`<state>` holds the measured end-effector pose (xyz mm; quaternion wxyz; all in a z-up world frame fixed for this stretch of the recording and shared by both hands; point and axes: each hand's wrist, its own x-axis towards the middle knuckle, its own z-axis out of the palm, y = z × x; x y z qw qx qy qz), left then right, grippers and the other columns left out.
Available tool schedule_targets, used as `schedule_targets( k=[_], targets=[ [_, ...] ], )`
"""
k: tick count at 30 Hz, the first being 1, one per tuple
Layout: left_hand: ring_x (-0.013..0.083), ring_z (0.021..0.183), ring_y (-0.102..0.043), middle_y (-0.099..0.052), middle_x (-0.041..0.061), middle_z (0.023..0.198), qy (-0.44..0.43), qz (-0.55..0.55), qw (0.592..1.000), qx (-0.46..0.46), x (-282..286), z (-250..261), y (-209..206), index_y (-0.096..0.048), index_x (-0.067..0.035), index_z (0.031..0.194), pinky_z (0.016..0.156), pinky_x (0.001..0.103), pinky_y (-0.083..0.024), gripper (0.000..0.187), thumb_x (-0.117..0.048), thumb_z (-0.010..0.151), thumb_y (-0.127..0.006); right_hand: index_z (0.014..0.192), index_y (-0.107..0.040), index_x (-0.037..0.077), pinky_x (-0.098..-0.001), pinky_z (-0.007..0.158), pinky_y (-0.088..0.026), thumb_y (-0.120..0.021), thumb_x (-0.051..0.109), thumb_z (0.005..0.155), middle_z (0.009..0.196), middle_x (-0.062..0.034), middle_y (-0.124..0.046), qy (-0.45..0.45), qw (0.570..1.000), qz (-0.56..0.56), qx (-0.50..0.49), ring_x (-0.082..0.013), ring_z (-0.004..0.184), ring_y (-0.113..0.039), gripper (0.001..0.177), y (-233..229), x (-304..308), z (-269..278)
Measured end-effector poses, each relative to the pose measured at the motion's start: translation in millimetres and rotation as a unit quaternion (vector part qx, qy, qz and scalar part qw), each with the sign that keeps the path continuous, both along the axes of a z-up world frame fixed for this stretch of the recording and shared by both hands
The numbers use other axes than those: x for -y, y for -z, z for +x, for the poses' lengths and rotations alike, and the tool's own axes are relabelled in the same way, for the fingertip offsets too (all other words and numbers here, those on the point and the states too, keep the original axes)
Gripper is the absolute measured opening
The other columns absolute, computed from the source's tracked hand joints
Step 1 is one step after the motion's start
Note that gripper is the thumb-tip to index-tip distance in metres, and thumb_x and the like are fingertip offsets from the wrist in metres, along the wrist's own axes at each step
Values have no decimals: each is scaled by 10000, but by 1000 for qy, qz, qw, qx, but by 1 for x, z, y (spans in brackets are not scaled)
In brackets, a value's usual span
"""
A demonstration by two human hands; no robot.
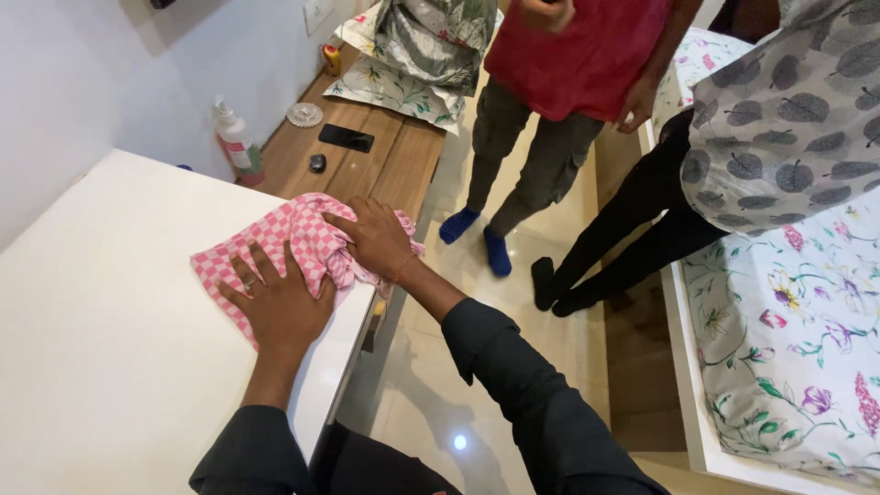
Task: Cleaning and organizing a white desk using a cloth, spray, and arranging various items.
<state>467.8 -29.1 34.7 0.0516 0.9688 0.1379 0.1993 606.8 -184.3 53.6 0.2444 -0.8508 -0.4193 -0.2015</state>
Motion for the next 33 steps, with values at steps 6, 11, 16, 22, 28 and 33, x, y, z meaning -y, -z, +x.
schedule_targets(
  k=[6,11,16,22,28,33],
  targets=[
    [623,1502,-155,-226,367,1645,13,-11,1000,-4,-11,-54,-9,-392,-61,1589,1094,835,-73,939,-687,901,-522,1359,-615,232,-466,858,-465,-736,283,824,1130,-137,-589,-57,998,-6,-4,-345,1071,-580,551,-19,3,-49],
    [598,1491,-157,-223,341,1635,-2,-5,1000,-27,-27,-111,-20,-384,-87,1576,1084,831,-82,958,-708,862,-530,1414,-584,205,-459,843,-465,-701,292,877,1079,-118,-574,-107,993,-11,-53,-310,984,-569,557,-34,-6,-97],
    [552,1517,-157,-226,293,1644,-30,1,999,-44,-15,-170,-40,-390,-117,1575,1106,810,-100,929,-693,860,-529,1498,-526,132,-459,798,-454,-714,295,833,1049,-135,-560,-192,979,4,-74,-323,927,-544,710,-40,-4,-134],
    [535,1516,-130,-216,270,1645,-49,5,996,-73,11,-186,-53,-382,-127,1546,1112,803,-87,931,-702,832,-546,1449,-574,175,-445,818,-468,-751,258,804,1032,-114,-563,-218,971,-36,-87,-301,961,-574,673,-40,-2,-146],
    [571,1494,-66,-180,323,1622,-76,-38,991,-101,4,-146,-46,-315,-90,1588,1069,830,-24,1034,-746,827,-560,1429,-613,202,-436,825,-461,-764,171,837,1100,-112,-582,-159,982,-41,-93,-289,995,-567,612,-47,-16,-132],
    [572,1509,-40,-181,332,1637,-81,-49,993,-67,-27,-102,-40,-324,-93,1595,1082,829,5,1058,-773,821,-567,1393,-624,173,-444,868,-447,-759,121,780,1339,-137,-544,-103,993,-47,-36,-323,1108,-530,630,-39,-50,-98]
  ],
)
